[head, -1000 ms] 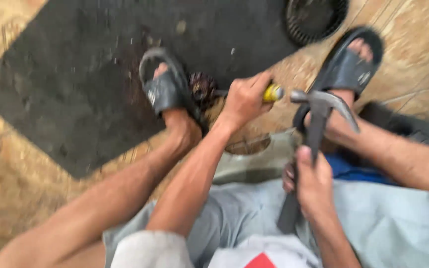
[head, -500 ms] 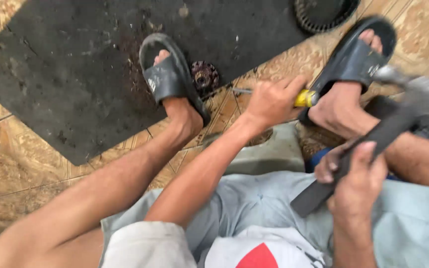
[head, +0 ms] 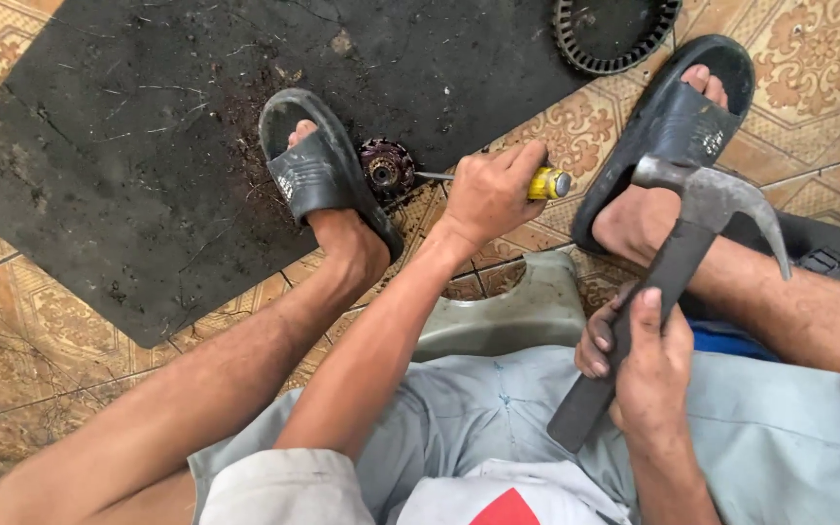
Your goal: Removing copper wire windings from a motor stator using a hammer, screwdriver, and pliers for salvage.
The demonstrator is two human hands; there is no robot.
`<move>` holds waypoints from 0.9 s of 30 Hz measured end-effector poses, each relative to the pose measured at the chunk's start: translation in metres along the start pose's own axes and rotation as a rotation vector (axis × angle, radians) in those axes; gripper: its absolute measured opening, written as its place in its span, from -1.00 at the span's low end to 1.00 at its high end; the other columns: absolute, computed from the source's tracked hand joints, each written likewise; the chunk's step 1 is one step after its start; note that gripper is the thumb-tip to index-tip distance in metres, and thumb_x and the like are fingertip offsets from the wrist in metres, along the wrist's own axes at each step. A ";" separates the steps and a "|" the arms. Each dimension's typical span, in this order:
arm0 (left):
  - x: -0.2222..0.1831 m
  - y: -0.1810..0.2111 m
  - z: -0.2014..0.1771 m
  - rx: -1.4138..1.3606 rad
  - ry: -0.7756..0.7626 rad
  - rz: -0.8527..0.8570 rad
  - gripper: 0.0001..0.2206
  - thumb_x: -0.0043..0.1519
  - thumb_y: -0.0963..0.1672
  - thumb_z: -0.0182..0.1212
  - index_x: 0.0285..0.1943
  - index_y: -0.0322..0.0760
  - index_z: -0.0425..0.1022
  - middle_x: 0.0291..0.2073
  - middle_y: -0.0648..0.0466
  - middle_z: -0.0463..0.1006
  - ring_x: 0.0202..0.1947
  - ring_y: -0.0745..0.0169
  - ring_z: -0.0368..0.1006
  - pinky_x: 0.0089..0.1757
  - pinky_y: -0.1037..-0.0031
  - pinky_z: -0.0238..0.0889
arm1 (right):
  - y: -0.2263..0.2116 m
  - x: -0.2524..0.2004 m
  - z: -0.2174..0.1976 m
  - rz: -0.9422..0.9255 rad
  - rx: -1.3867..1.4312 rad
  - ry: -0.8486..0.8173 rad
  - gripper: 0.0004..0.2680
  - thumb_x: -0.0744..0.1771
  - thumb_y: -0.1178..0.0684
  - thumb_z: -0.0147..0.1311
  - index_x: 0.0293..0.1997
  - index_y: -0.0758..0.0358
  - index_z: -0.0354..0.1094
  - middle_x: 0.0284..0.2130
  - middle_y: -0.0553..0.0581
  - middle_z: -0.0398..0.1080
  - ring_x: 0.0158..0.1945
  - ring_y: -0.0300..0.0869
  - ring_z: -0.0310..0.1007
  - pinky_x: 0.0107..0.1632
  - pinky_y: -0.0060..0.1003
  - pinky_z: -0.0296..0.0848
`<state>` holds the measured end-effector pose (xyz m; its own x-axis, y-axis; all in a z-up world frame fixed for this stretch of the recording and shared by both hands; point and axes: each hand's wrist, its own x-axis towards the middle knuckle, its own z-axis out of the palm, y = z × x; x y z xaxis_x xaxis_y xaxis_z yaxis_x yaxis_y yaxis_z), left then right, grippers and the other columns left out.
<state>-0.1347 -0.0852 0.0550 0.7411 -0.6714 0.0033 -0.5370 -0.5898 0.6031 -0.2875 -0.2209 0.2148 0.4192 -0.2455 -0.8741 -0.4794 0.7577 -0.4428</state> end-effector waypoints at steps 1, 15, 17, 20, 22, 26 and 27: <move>0.000 -0.002 -0.001 -0.001 0.001 -0.001 -0.53 -0.13 -0.15 0.50 -0.08 -0.22 0.36 -0.46 0.12 0.55 -0.64 0.20 0.40 -0.51 0.35 0.27 | 0.000 0.000 0.000 0.003 -0.009 0.008 -0.75 0.44 -0.21 -0.08 -0.10 0.18 0.16 -0.59 0.06 0.14 -0.66 -0.28 0.08 -0.59 -0.42 0.10; -0.005 -0.001 -0.009 -0.070 0.031 -0.045 -0.58 -0.12 -0.17 0.47 -0.11 -0.22 0.38 -0.39 0.08 0.55 -0.56 0.06 0.46 -0.44 0.27 0.27 | -0.003 -0.025 -0.043 -0.067 0.330 -0.144 -0.79 0.43 -0.13 0.04 0.02 0.17 0.32 -0.52 0.15 0.29 -0.62 -0.15 0.21 -0.60 -0.35 0.19; 0.002 -0.001 -0.012 -0.093 0.044 -0.010 -0.60 -0.11 -0.21 0.47 -0.17 -0.25 0.33 -0.46 0.11 0.54 -0.62 0.21 0.38 -0.49 0.37 0.27 | -0.034 -0.045 -0.004 -0.298 -0.007 0.043 -0.64 0.43 -0.33 0.03 0.06 0.15 0.13 -0.32 0.11 0.30 -0.56 -0.31 0.16 -0.55 -0.42 0.19; 0.002 -0.002 -0.013 -0.072 0.044 -0.028 -0.59 -0.13 -0.20 0.47 -0.16 -0.25 0.35 -0.45 0.11 0.54 -0.61 0.19 0.40 -0.49 0.35 0.25 | -0.039 -0.042 0.004 -0.300 -0.094 0.006 -0.61 0.43 -0.37 0.03 -0.01 0.19 0.13 -0.60 0.06 0.16 -0.68 -0.32 0.03 -0.60 -0.42 0.13; 0.002 -0.003 -0.013 -0.075 0.047 -0.028 -0.59 -0.12 -0.20 0.47 -0.15 -0.25 0.35 -0.45 0.11 0.55 -0.61 0.20 0.40 -0.49 0.35 0.25 | -0.040 -0.037 0.008 -0.279 -0.129 0.001 -0.63 0.44 -0.36 -0.01 -0.04 0.19 0.14 -0.61 0.05 0.16 -0.69 -0.32 0.06 -0.61 -0.43 0.13; -0.001 -0.004 -0.011 -0.058 0.015 0.001 -0.58 -0.12 -0.19 0.49 -0.12 -0.24 0.37 -0.44 0.11 0.54 -0.59 0.22 0.41 -0.47 0.38 0.29 | -0.034 -0.037 0.003 -0.264 -0.179 -0.004 -0.64 0.44 -0.34 -0.05 -0.05 0.20 0.13 -0.64 0.05 0.15 -0.71 -0.32 0.08 -0.62 -0.43 0.11; -0.002 -0.004 -0.010 -0.060 0.011 -0.004 -0.58 -0.12 -0.19 0.49 -0.12 -0.24 0.37 -0.44 0.11 0.54 -0.59 0.22 0.41 -0.47 0.38 0.29 | -0.035 -0.041 0.003 -0.258 -0.180 -0.002 -0.64 0.44 -0.34 -0.05 -0.05 0.20 0.13 -0.64 0.05 0.15 -0.71 -0.32 0.08 -0.62 -0.43 0.11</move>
<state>-0.1297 -0.0768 0.0606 0.7475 -0.6641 0.0095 -0.5096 -0.5643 0.6495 -0.2857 -0.2355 0.2662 0.5462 -0.4143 -0.7280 -0.4858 0.5514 -0.6783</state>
